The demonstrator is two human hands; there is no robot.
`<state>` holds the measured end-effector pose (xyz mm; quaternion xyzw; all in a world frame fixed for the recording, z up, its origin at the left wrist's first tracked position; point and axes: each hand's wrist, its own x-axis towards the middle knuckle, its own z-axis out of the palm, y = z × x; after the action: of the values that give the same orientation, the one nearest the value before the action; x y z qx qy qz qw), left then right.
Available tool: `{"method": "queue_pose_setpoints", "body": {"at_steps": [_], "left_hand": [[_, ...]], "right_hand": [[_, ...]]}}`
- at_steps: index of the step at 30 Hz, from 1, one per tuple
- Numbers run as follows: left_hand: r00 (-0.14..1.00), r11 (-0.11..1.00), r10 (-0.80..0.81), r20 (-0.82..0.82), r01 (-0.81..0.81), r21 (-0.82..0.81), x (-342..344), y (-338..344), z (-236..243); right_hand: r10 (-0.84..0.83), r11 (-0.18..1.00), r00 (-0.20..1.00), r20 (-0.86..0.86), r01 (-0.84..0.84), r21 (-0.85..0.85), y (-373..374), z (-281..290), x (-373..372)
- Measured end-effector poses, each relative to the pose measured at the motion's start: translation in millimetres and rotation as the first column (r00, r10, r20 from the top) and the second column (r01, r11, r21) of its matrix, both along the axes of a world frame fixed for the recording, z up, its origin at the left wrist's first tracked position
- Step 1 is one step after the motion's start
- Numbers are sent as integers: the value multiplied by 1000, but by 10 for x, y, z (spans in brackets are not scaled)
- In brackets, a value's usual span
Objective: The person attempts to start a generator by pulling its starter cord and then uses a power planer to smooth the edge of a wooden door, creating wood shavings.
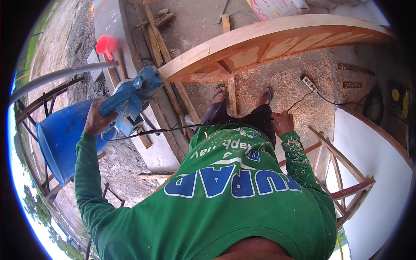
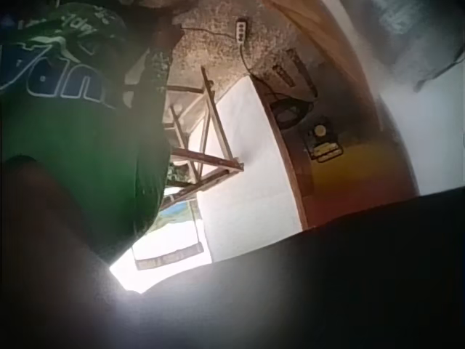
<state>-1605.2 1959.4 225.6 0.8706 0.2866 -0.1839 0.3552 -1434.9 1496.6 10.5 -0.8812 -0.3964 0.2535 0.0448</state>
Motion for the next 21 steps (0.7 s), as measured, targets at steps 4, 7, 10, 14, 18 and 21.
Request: {"method": "queue_pose_setpoints", "body": {"at_steps": [4,7,10,14,18,21], "left_hand": [[998,995,-66,20,67,-70,80,85,-130],[990,985,-144,-5,143,-99,142,137,-237],[980,988,-155,122,156,-3,277,31,-256],[979,978,-177,104,187,-97,607,-29,-309],[967,969,-226,116,236,-77,960,-173,-315],[974,970,-202,100,213,-115,1267,-369,-338]], "right_hand": [[-51,997,999,8,51,-52,-25,-62,-59],[-90,994,996,22,91,-57,-55,-90,-71],[-120,987,991,60,125,-104,-120,-118,-79],[-191,973,980,53,196,-125,-229,-159,-101],[-251,950,967,48,255,-179,-306,-243,-122],[-307,928,948,79,317,-194,-357,-286,-122]]}}
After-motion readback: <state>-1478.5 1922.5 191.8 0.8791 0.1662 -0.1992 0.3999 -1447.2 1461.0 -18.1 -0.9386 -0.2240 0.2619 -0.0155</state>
